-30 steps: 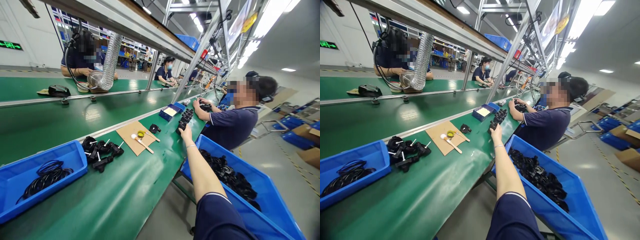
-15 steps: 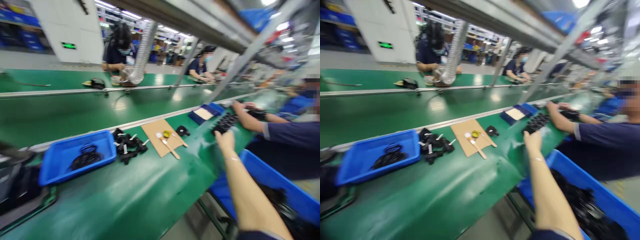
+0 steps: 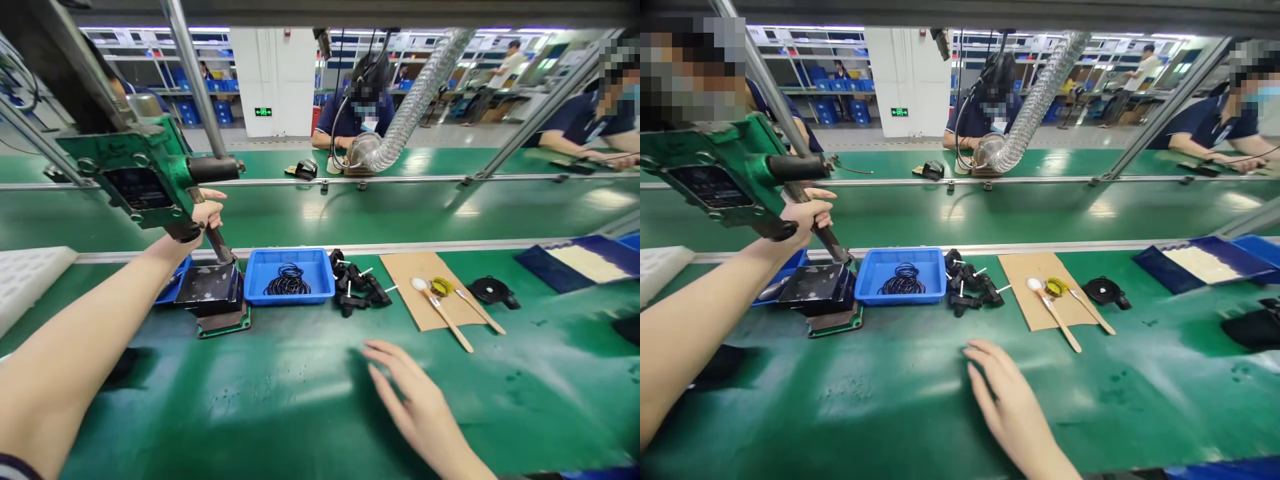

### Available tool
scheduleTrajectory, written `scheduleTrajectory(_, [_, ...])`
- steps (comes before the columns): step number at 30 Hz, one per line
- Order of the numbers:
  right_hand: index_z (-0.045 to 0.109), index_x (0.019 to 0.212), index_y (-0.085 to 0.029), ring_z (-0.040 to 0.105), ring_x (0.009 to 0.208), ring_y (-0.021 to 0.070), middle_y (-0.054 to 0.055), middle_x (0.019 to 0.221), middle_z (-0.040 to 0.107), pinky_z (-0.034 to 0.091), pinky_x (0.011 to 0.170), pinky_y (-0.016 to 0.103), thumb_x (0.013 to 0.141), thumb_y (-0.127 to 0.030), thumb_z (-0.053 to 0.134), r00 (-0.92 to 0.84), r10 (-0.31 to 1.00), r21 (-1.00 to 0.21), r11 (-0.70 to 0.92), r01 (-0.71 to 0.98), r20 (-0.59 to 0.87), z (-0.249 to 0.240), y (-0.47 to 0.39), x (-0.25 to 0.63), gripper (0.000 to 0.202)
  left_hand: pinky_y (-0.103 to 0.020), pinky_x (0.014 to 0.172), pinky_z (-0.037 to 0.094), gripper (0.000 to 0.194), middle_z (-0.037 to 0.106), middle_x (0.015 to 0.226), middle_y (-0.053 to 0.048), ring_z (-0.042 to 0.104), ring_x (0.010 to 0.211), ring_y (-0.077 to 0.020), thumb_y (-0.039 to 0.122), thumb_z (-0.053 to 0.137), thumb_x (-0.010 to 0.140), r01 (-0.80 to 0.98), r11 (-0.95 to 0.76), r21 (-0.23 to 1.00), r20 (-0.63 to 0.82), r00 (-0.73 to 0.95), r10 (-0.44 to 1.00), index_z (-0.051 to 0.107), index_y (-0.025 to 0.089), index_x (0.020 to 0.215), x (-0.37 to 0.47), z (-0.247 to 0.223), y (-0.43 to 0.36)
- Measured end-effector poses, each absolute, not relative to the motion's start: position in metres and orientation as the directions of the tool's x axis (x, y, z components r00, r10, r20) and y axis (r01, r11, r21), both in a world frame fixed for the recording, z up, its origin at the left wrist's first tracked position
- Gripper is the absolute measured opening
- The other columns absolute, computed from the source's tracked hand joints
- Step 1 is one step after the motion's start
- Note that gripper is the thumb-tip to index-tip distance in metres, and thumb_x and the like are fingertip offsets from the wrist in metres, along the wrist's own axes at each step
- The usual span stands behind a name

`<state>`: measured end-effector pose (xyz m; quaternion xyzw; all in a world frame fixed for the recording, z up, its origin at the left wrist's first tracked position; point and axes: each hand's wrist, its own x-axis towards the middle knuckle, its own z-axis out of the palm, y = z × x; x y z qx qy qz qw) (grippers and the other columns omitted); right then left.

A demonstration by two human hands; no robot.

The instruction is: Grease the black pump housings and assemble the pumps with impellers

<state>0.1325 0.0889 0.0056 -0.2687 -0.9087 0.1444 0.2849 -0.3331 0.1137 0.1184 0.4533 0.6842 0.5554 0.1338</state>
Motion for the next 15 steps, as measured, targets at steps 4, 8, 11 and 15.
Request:
scheduleTrajectory(4, [0.059,0.119,-0.022,0.064,0.117,0.0167,0.008,0.121,0.066,0.056,0.101,0.031,0.098,-0.018,0.049,-0.827,0.459,-0.544,0.806,0.233,0.325,0.009,0.071,0.074,0.024,-0.028,0.052,0.043,0.019,0.032,0.042,0.011,0.032,0.036,-0.0078,0.024,0.061,0.068,0.342,-0.058,0.938,0.234,-0.499,0.835,0.059,0.018,0.086,-0.345,0.116,0.113])
scheduleTrajectory(8, [0.060,0.119,-0.018,0.063,0.117,0.0194,0.010,0.122,0.066,0.056,0.102,0.036,0.097,-0.018,0.050,-0.902,0.342,-0.595,0.793,0.129,0.261,0.014,0.060,0.026,0.024,-0.026,0.050,0.042,0.020,0.035,0.044,0.011,0.034,0.038,-0.0070,0.023,0.063,0.065,0.272,-0.093,0.958,0.214,-0.458,0.863,0.061,0.017,0.084,-0.357,0.112,0.112])
scheduleTrajectory(11, [0.061,0.118,-0.017,0.063,0.116,0.0200,0.011,0.121,0.066,0.055,0.102,0.036,0.098,-0.020,0.050,-0.929,0.289,-0.625,0.776,0.084,0.233,0.014,0.053,0.000,0.023,-0.026,0.050,0.043,0.021,0.038,0.045,0.010,0.035,0.039,-0.0066,0.022,0.064,0.063,0.252,-0.108,0.962,0.209,-0.414,0.886,0.061,0.017,0.084,-0.365,0.108,0.115])
scheduleTrajectory(15, [0.061,0.116,-0.017,0.064,0.112,0.0194,0.011,0.118,0.066,0.056,0.101,0.035,0.098,-0.020,0.050,-0.936,0.261,-0.660,0.750,0.042,0.238,0.009,0.043,-0.020,0.022,-0.026,0.052,0.044,0.021,0.039,0.047,0.009,0.037,0.040,-0.0068,0.026,0.065,0.066,0.264,-0.118,0.957,0.211,-0.360,0.909,0.062,0.017,0.084,-0.374,0.104,0.116])
